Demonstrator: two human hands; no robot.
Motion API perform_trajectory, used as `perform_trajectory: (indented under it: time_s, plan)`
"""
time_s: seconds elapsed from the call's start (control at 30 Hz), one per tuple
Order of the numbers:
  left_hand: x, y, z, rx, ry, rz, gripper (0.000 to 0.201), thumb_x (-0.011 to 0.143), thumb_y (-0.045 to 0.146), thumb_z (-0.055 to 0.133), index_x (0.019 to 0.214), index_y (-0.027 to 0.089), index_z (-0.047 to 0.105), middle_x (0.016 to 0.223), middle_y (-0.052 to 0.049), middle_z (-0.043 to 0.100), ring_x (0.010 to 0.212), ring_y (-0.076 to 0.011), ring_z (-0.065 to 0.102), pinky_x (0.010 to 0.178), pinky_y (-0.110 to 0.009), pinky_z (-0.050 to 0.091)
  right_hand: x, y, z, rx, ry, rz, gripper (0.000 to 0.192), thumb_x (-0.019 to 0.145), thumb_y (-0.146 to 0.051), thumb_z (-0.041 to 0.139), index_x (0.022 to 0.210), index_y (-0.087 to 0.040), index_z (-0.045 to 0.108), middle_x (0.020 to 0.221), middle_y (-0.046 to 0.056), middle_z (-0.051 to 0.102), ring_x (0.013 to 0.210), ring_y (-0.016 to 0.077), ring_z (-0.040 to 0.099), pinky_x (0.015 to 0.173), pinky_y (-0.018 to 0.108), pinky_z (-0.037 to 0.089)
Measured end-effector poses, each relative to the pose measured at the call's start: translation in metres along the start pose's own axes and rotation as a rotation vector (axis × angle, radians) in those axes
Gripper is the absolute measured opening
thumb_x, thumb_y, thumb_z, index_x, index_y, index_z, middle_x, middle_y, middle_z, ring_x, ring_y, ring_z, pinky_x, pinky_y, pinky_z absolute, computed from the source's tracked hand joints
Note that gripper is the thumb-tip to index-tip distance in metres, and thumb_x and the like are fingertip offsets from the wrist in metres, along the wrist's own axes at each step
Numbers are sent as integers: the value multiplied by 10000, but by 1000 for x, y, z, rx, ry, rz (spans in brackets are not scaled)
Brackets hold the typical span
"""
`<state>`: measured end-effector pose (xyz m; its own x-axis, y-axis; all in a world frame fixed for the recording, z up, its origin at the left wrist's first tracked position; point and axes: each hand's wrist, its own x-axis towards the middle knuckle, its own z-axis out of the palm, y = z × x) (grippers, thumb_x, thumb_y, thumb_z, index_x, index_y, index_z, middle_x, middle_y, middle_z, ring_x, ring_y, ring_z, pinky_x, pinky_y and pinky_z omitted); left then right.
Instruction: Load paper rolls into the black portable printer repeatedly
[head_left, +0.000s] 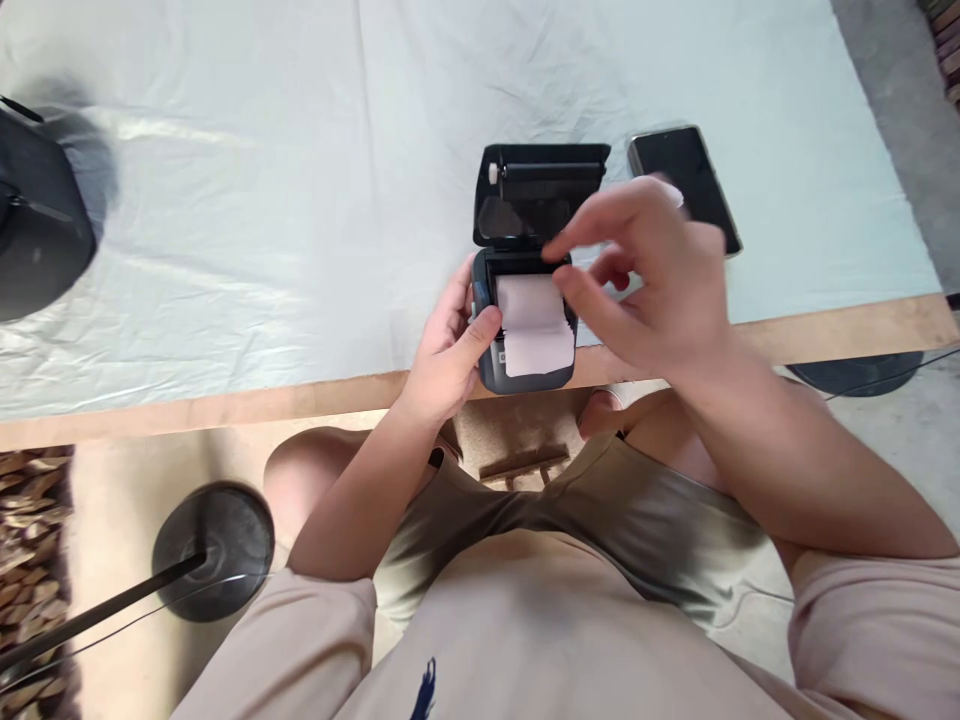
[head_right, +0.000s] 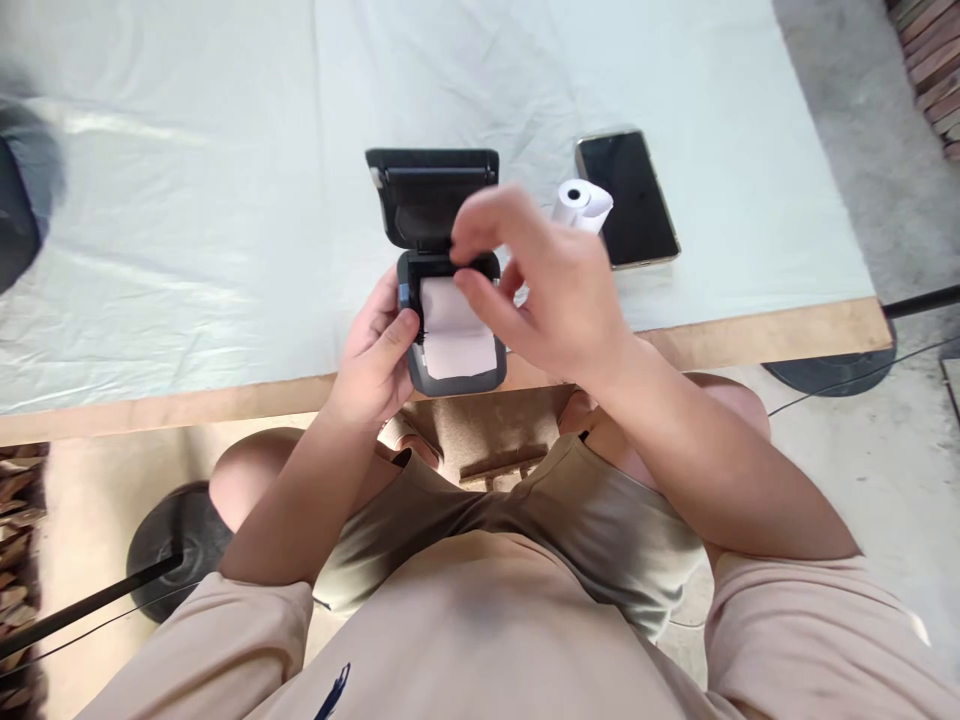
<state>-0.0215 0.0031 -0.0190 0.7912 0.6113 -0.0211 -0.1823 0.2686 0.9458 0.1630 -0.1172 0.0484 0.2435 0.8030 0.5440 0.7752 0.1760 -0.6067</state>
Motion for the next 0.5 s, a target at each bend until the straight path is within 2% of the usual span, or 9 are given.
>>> perform_trajectory:
  time_s: [0.07, 0.13, 0.2, 0.3, 0.4, 0.5]
  plan:
    - [0, 0, -1, 8, -16, 4, 764, 963, 656, 824, 1612, 335, 580, 1768, -74, 589, 1722, -373, 489, 1403, -512, 512, 1, 5, 1, -191, -135, -62, 163, 1035, -284, 590, 1152, -270, 703, 1044, 14, 815, 727, 164, 700, 581, 354, 425]
    - [0, -1, -2, 21, -34, 19, 756, 974, 657, 810, 1618, 339, 575, 1778, -74, 575, 1738, -376, 464, 1419, -527, 493, 2, 10, 2, -343, -241, -58, 273, 990, -268, 608, 1227, -275, 741, 1059, 19, 830, 761, 194, 709, 593, 361, 367]
    - [0, -1, -3, 33, -41, 30, 755, 973, 660, 810, 1616, 338, 581, 1783, -73, 570, 1746, -377, 450, 1433, -535, 473, 4, 14, 3, -393, -336, -21, 297, 965, -305, 655, 1244, -285, 753, 1034, 33, 823, 800, 233, 715, 605, 356, 360]
    - [-1, -2, -4, 43, -43, 22, 751, 968, 668, 811, 1607, 340, 589, 1783, -70, 570, 1744, -379, 453, 1433, -535, 474, 9, 14, 4, -411, -424, 39, 274, 895, -368, 768, 1156, -285, 753, 825, 39, 732, 695, 246, 645, 605, 355, 392]
    - [-2, -4, -6, 49, -36, -3, 768, 966, 678, 807, 1618, 355, 562, 1745, -83, 606, 1700, -385, 519, 1373, -522, 544, 12, 4, -5, -298, -383, 93, 351, 847, -292, 820, 1188, -310, 741, 797, 15, 697, 635, 201, 580, 626, 375, 460]
    - [-2, -7, -7, 35, 32, -13, 862, 955, 684, 817, 1677, 381, 456, 1672, -95, 660, 1631, -372, 605, 1310, -514, 597, 9, -3, -23, 81, -294, 189, 420, 855, -252, 820, 1250, -329, 699, 1003, -9, 785, 598, 125, 539, 593, 348, 491]
